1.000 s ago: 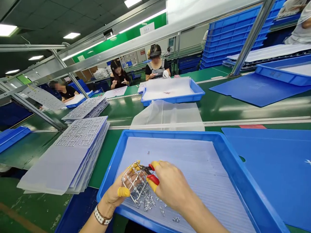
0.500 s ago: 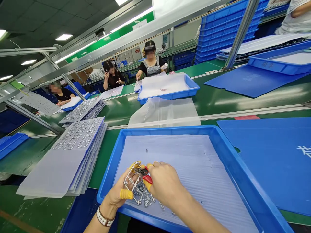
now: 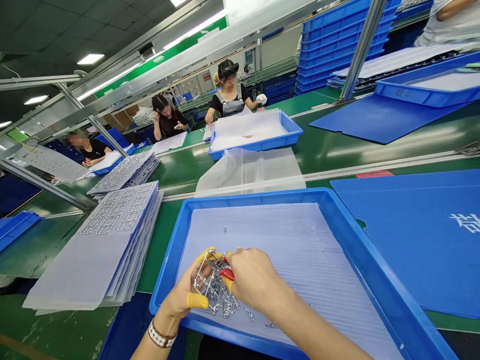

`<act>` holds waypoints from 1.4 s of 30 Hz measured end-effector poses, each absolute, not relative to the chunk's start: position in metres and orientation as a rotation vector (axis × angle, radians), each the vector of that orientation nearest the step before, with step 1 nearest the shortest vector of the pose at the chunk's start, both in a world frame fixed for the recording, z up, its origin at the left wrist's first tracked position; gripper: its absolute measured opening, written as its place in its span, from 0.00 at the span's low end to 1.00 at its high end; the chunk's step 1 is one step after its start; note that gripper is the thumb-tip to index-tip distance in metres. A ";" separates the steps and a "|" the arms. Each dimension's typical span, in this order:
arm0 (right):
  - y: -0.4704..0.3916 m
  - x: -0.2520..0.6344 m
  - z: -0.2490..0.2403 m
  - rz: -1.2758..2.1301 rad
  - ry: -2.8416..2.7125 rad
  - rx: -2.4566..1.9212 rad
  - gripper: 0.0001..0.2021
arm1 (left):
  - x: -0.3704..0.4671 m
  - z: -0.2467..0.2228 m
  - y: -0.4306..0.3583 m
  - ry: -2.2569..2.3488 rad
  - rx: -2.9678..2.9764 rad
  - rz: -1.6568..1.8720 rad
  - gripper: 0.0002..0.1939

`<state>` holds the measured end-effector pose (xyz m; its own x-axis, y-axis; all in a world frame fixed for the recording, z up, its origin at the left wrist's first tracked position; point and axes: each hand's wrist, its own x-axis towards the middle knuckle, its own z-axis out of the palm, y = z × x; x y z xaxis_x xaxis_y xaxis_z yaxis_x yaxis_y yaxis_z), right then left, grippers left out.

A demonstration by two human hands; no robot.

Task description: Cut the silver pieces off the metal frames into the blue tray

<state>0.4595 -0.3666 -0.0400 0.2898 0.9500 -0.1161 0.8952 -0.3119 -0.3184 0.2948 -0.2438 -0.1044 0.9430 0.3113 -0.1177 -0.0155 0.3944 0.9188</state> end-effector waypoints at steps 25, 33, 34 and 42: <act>-0.373 0.439 -0.026 0.409 -1.743 -2.350 0.09 | 0.300 -0.105 -0.244 0.310 1.094 0.247 0.50; -0.373 0.440 -0.020 0.398 -1.787 -2.375 0.06 | 0.298 -0.112 -0.241 0.316 1.157 0.251 0.50; -0.373 0.440 -0.020 0.398 -1.791 -2.381 0.06 | 0.298 -0.112 -0.241 0.318 1.172 0.248 0.50; -0.375 0.441 -0.024 0.447 -1.777 -2.395 0.06 | 0.298 -0.110 -0.241 0.327 1.231 0.249 0.50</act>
<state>0.4412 -0.3755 -0.0240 0.2645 0.9509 -0.1605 0.9136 -0.3004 -0.2739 0.2977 -0.2406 -0.1101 0.9267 0.3593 -0.1101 -0.0097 0.3158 0.9488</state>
